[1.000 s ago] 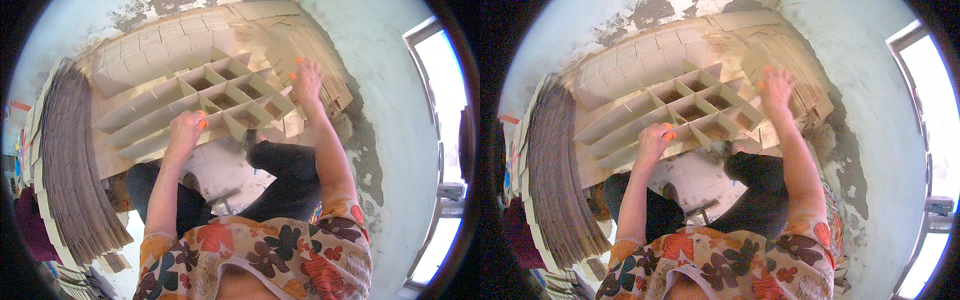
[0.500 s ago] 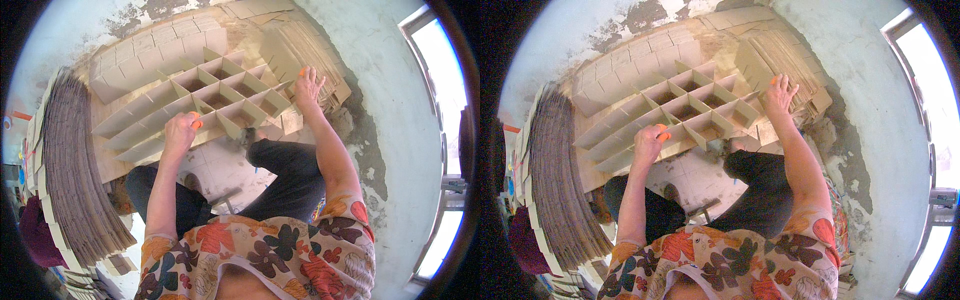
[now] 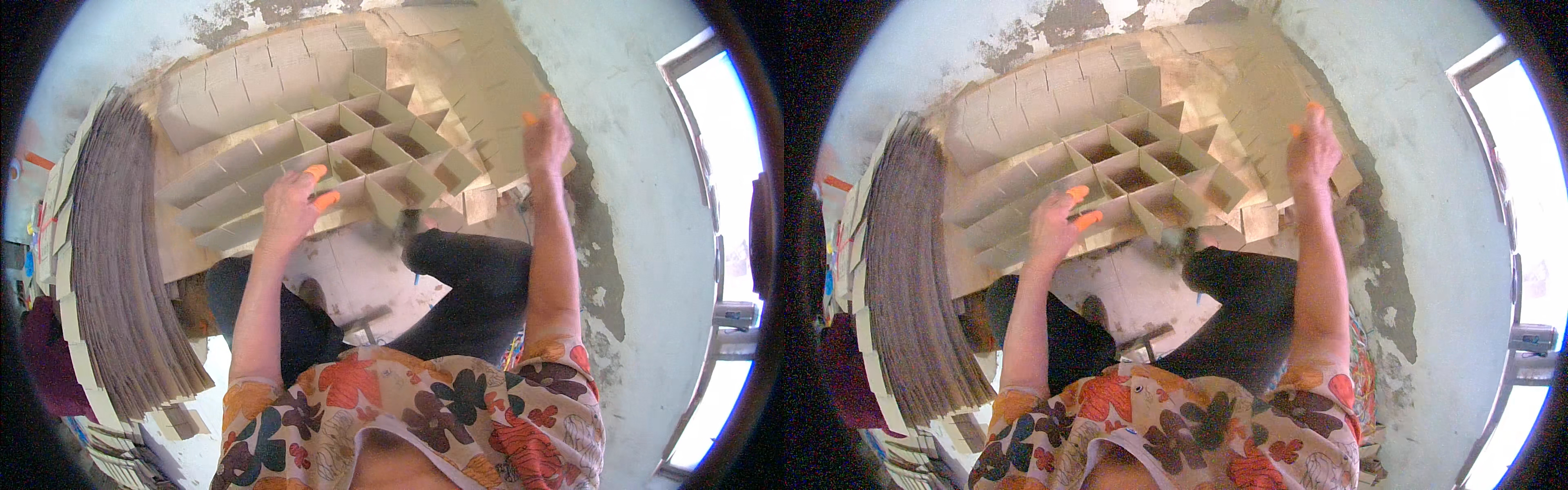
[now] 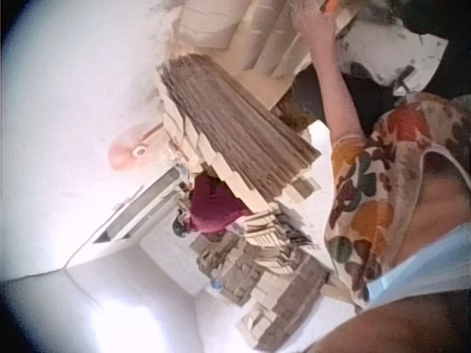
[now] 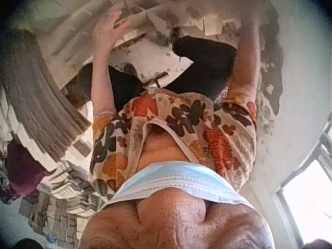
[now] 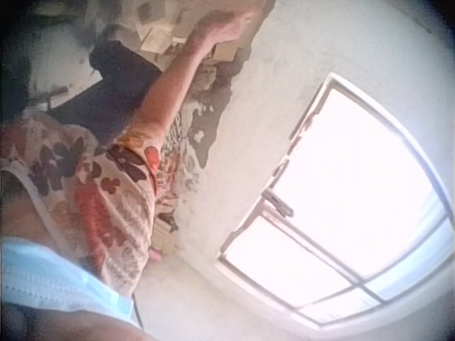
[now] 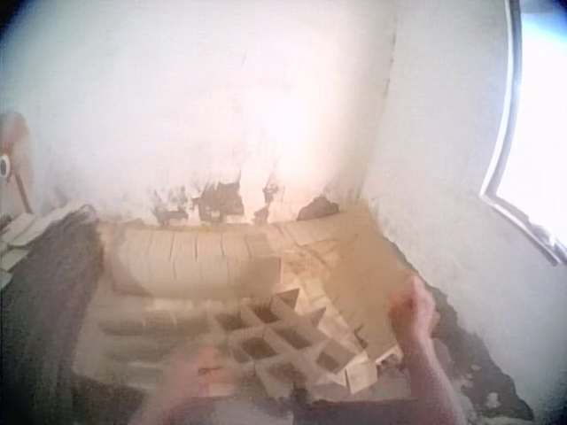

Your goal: The person sits on the floor and repeatedly folds pre-scored cardboard sheets into box dividers. They insert each folded divider into a larger cardboard box, arranging them side by side to form a grid of compartments.

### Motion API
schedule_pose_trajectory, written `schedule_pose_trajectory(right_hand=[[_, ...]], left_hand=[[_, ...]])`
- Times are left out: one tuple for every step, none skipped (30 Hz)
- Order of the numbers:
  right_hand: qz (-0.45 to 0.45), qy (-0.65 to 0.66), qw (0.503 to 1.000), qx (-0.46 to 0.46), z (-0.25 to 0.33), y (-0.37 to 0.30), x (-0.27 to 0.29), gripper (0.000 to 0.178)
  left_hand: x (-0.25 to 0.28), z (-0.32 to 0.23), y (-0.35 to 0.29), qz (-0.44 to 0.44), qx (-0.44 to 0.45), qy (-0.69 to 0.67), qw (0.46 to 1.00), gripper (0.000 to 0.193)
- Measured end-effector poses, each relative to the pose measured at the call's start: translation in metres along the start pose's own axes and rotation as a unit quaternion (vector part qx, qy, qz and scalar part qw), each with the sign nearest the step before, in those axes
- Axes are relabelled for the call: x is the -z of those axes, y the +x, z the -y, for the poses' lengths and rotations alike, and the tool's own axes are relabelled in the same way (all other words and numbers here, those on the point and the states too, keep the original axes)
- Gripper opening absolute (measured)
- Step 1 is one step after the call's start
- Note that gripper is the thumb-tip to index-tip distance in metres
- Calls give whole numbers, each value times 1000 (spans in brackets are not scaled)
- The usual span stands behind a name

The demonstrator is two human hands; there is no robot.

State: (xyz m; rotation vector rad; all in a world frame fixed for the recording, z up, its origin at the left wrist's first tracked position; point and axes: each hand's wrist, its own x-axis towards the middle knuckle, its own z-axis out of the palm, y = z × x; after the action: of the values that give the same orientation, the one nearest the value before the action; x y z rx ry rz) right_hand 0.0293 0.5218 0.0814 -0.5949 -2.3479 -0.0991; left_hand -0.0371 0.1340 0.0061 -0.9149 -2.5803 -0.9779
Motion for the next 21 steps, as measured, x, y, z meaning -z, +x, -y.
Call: schedule_pose_trajectory(right_hand=[[6,56,998,-27,7,10,20,39],[10,111,992,-53,14,22,40,37],[14,166,983,-79,19,26,49,34],[40,205,974,-86,20,27,51,32],[66,243,963,-91,22,28,51,29],[94,281,950,-96,25,30,51,27],[117,301,940,-113,21,29,37,25],[148,366,906,-151,23,22,27,24],[180,429,865,-187,27,14,19,23],[214,491,815,-222,33,5,10,22],[236,472,819,-225,40,-4,5,19],[257,453,823,-228,48,-12,0,17],[278,432,826,-232,53,-19,-5,15],[279,438,819,-244,51,-26,-14,15],[279,445,812,-256,48,-34,-25,16],[282,451,804,-266,51,-36,-26,17],[274,441,816,-255,50,-36,-26,18],[266,431,827,-244,48,-37,-24,19],[259,420,838,-233,47,-37,-21,21],[250,427,839,-228,44,-33,-17,22],[241,434,839,-223,38,-27,-11,23]], left_hand=[[10,0,-3,-22,-16,6,1000,36],[16,3,-7,-21,-8,18,1000,37],[23,7,-12,-20,0,31,999,38],[28,12,-15,-20,6,44,999,39],[32,17,-19,-13,15,47,999,39],[35,17,-23,-15,19,50,998,39],[40,17,-26,-20,22,52,998,39],[44,17,-28,-24,24,54,998,39],[46,19,-30,-29,21,57,998,38],[48,20,-32,-32,19,64,997,37],[50,21,-34,-35,15,68,997,36],[52,20,-36,-30,22,68,997,36],[54,19,-37,-26,30,66,997,37],[55,18,-38,-21,35,64,997,37],[56,18,-38,-22,34,68,997,38],[56,20,-40,-25,36,72,996,38],[56,21,-42,-27,38,76,996,39],[57,23,-42,-29,43,76,996,39],[56,24,-44,-31,49,77,995,40],[56,25,-45,-32,55,77,995,40],[57,25,-46,-38,49,76,995,40]])
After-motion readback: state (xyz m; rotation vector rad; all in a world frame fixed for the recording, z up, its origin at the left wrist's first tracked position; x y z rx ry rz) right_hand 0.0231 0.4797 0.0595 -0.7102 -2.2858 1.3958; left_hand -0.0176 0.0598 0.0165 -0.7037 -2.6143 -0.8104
